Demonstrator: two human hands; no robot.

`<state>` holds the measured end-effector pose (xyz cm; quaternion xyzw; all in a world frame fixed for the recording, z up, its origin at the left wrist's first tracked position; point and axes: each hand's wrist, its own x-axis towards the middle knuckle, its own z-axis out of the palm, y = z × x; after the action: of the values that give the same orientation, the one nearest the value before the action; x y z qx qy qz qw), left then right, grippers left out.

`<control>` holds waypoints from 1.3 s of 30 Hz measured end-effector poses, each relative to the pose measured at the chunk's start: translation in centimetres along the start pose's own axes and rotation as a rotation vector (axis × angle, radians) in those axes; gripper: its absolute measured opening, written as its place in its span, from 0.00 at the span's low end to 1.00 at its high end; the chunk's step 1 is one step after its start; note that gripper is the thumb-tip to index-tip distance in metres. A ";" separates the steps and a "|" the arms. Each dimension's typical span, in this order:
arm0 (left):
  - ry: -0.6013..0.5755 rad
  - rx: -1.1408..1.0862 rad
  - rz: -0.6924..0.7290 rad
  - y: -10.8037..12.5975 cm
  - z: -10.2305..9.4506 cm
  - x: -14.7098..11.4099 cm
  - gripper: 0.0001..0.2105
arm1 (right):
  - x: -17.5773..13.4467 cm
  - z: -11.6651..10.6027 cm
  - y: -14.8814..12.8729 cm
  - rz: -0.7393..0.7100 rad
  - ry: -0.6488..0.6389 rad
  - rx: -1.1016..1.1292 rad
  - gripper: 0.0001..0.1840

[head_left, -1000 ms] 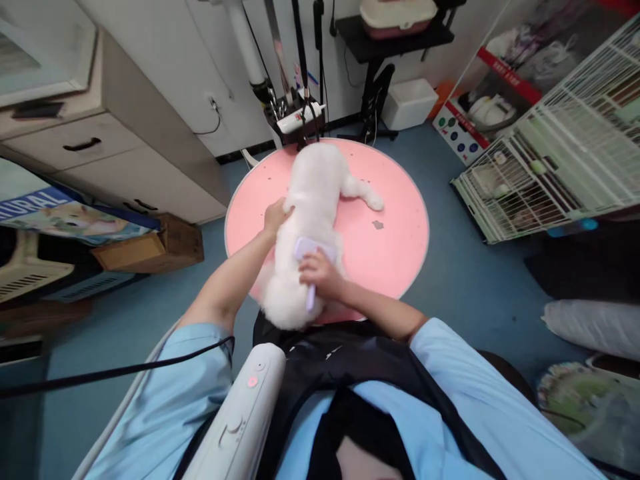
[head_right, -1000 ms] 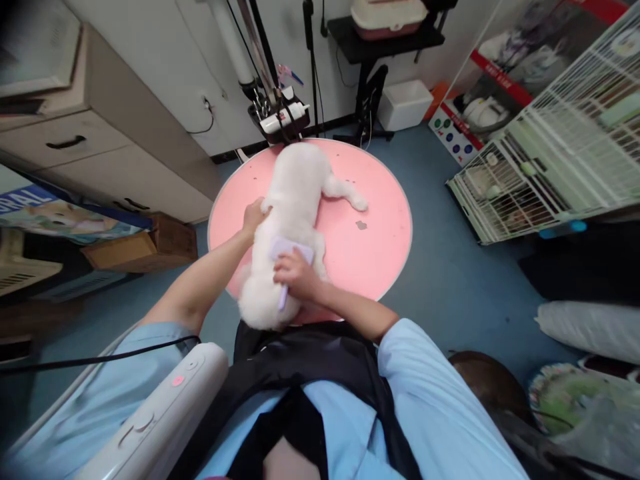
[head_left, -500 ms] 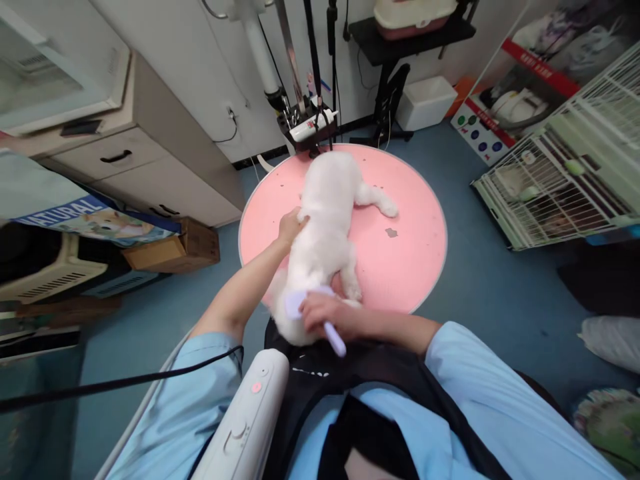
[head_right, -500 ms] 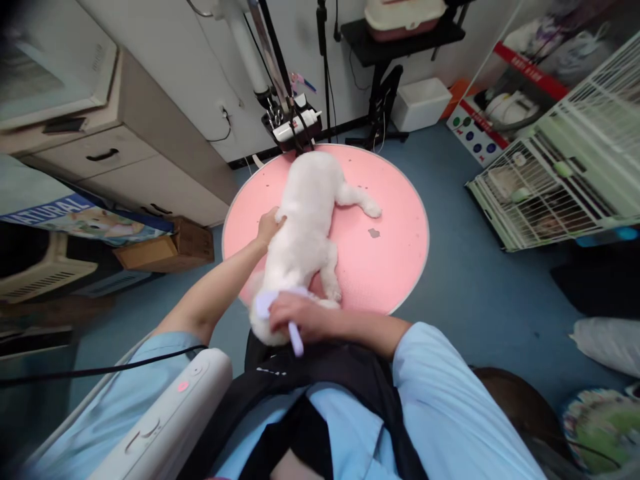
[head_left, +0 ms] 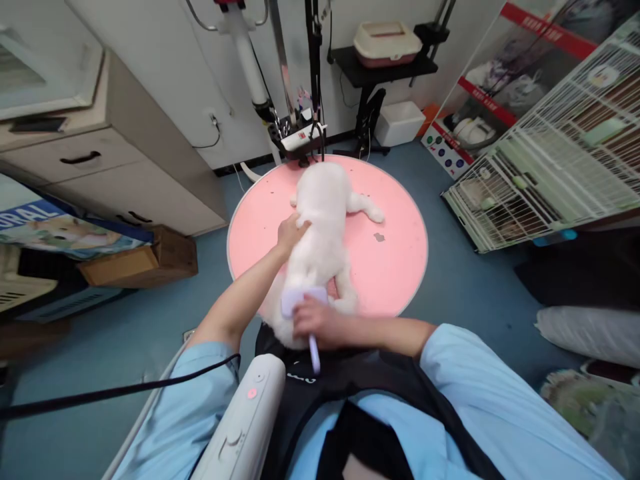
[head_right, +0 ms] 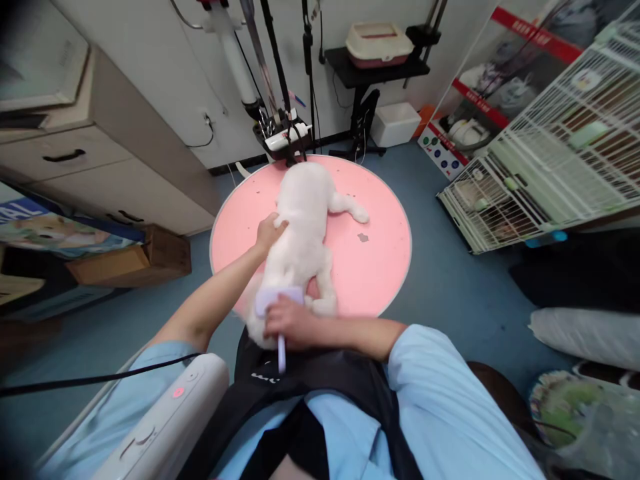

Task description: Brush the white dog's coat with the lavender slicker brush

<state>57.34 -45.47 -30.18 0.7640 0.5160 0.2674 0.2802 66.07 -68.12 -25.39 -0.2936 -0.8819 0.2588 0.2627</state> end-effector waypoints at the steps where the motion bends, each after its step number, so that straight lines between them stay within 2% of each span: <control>1: 0.000 -0.031 -0.002 -0.1 0.1 -0.1 0.12 | -0.1 0.2 -0.4 -0.105 -0.073 0.061 0.07; 2: 0.000 -0.067 -0.005 -0.1 0.2 -0.2 0.12 | -0.2 0.3 -0.6 -0.172 -0.111 0.097 0.06; 3: -0.001 -0.104 -0.008 -0.2 0.3 -0.3 0.12 | -0.1 0.2 -0.6 -0.178 -0.102 0.090 0.06; 7: -0.001 -0.236 -0.024 -0.1 0.4 -0.8 0.12 | 0.8 -0.4 0.1 0.158 0.150 -0.164 0.12; 8: -0.002 -0.260 -0.030 0.0 0.3 -1.0 0.12 | 0.8 -0.3 0.0 0.156 0.140 -0.172 0.12; 9: -0.003 -0.278 -0.037 0.0 0.2 -1.3 0.12 | 0.8 -0.1 -0.4 0.084 0.082 -0.133 0.10; 11: -0.001 -0.310 -0.054 0.3 0.1 -1.7 0.12 | 0.7 0.1 -1.1 -0.148 -0.075 0.007 0.07; 12: 0.002 -0.322 -0.066 0.5 0.2 -1.8 0.12 | 0.7 0.0 -1.4 -0.208 -0.105 0.047 0.06; 13: 0.004 -0.330 -0.075 0.7 0.2 -1.9 0.13 | 0.9 -0.3 -1.4 -0.195 -0.091 0.038 0.07; 15: 0.011 -0.328 -0.073 1.4 0.4 -1.9 0.13 | 1.6 -1.0 -1.2 0.008 -0.001 -0.098 0.10; 17: 0.021 -0.297 -0.051 1.9 0.4 -1.8 0.13 | 2.1 -1.5 -1.3 0.170 -0.015 -0.206 0.11; 18: 0.024 -0.281 -0.039 2.0 0.2 -1.9 0.13 | 2.1 -1.8 -1.8 0.163 -0.080 -0.193 0.09; 20: -0.002 -0.278 -0.023 1.6 -0.3 -2.3 0.12 | 1.1 -2.3 -3.2 0.047 -0.200 -0.044 0.07; 21: -0.036 -0.301 -0.010 1.1 -0.6 -2.7 0.11 | 0.4 -2.8 -4.0 0.007 -0.208 0.051 0.07; 23: -0.138 -0.407 0.038 -0.5 -1.3 -3.9 0.13 | -1.2 -4.3 -4.6 0.061 -0.100 0.180 0.10; 25: -0.237 -0.532 0.102 -2.1 -1.5 -5.2 0.23 | -2.0 -5.9 -3.8 0.186 0.074 0.201 0.14; 27: -0.257 -0.598 0.112 -3.0 -1.3 -6.0 0.32 | -1.6 -6.7 -2.0 0.233 0.224 0.100 0.19; 29: -0.214 -0.591 0.050 -2.9 -0.7 -5.9 0.31 | -0.1 -6.2 -0.4 0.213 0.266 -0.076 0.20; 30: -0.201 -0.566 0.013 -2.5 -0.3 -5.6 0.26 | 0.7 -5.6 0.0 0.187 0.233 -0.153 0.20; 32: -0.205 -0.502 -0.007 -1.3 0.2 -4.5 0.18 | 2.1 -4.1 -0.1 0.106 0.062 -0.187 0.17; 35: -0.213 -0.391 0.087 1.0 0.4 -2.9 0.16 | 3.0 -3.2 -1.4 -0.083 -0.229 -0.010 0.12; 37: -0.188 -0.295 0.146 2.2 0.4 -2.1 0.18 | 3.2 -3.7 -1.6 -0.068 -0.261 -0.012 0.11; 39: -0.158 -0.193 0.179 3.2 0.4 -1.3 0.18 | 3.2 -4.4 -1.1 0.102 -0.179 -0.171 0.13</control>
<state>59.24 -47.78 -28.38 0.7953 0.3940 0.2785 0.3670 66.13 -65.51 -20.55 -0.3354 -0.9045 0.2208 0.1436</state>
